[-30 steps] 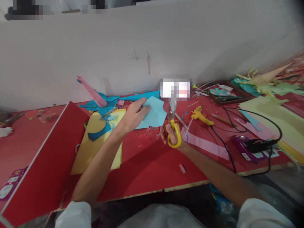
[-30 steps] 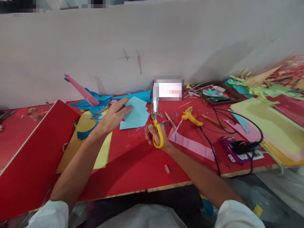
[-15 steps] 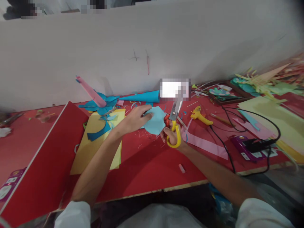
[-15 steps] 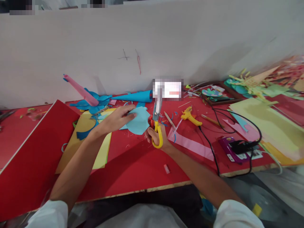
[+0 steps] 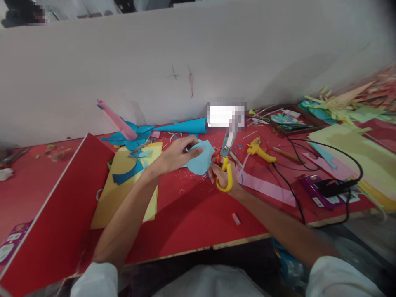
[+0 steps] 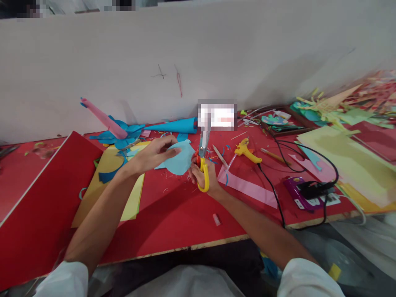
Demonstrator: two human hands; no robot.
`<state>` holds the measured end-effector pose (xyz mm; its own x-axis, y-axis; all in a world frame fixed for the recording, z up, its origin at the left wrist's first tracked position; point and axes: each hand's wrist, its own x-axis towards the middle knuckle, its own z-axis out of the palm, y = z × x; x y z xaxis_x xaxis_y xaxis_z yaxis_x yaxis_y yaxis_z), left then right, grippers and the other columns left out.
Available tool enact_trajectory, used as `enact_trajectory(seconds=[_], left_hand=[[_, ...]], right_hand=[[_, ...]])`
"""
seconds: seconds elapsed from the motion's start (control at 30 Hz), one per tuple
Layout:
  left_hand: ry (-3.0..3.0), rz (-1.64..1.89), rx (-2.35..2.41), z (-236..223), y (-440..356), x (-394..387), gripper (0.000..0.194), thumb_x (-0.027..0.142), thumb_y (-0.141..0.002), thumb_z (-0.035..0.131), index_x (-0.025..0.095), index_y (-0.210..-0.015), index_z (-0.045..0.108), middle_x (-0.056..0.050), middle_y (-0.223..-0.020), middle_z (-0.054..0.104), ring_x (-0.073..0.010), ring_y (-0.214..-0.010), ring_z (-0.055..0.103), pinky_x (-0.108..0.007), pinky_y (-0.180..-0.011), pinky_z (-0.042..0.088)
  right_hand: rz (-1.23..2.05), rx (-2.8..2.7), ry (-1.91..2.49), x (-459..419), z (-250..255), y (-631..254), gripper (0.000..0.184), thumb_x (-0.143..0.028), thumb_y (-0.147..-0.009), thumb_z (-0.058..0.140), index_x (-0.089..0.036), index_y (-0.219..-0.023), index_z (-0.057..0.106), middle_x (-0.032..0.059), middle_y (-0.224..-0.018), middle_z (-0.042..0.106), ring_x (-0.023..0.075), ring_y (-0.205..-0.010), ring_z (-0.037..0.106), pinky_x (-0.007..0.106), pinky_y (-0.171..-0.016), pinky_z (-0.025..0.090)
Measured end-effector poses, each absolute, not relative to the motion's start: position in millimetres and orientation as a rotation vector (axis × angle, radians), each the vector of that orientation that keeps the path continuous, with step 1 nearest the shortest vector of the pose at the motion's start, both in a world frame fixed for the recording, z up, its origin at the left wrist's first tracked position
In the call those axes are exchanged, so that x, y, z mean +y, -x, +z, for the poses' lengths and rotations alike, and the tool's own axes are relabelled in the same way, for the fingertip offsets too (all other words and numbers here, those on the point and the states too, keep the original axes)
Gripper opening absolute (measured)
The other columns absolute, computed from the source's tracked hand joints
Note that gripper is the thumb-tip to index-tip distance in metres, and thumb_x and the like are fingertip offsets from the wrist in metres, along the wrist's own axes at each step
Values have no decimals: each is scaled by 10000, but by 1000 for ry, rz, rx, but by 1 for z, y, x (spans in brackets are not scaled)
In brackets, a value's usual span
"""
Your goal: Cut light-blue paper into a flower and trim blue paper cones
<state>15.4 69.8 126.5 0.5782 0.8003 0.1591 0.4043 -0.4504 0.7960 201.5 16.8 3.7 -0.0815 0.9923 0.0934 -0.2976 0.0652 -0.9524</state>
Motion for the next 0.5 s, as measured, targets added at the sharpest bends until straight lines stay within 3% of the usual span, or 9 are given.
enact_trajectory(seconds=[0.13,0.3,0.4,0.5], left_hand=[[-1773,666,912,122,-20,66,404,586,-865,739,203,-882,613,-1,-797,540,-143,-718,491,-259,-605,412],[-1654,650,874,94,-35,68,381,525,-835,791,172,-915,671,-53,-855,664,-158,-750,576,-285,-667,489],[-1719,764,956,84,-43,69,379,473,-826,780,188,-720,554,14,-668,511,-110,-605,422,-264,-555,372],[-1717,952,1031,86,-42,70,399,468,-833,764,202,-698,499,35,-631,432,-100,-583,358,-265,-519,320]], right_hand=[[1127,-1044,896,16,11,-199,321,-459,-881,743,-253,-820,504,-83,-479,498,100,-350,440,237,-350,367],[1054,-952,885,17,14,-200,402,-545,-886,745,-257,-821,473,-79,-505,520,93,-352,460,231,-356,373],[1085,-932,858,17,13,-200,464,-609,-872,762,-254,-806,471,-72,-521,542,93,-356,483,225,-359,377],[1136,-1010,805,16,10,-199,496,-669,-898,735,-237,-780,521,-57,-536,555,90,-368,495,221,-361,367]])
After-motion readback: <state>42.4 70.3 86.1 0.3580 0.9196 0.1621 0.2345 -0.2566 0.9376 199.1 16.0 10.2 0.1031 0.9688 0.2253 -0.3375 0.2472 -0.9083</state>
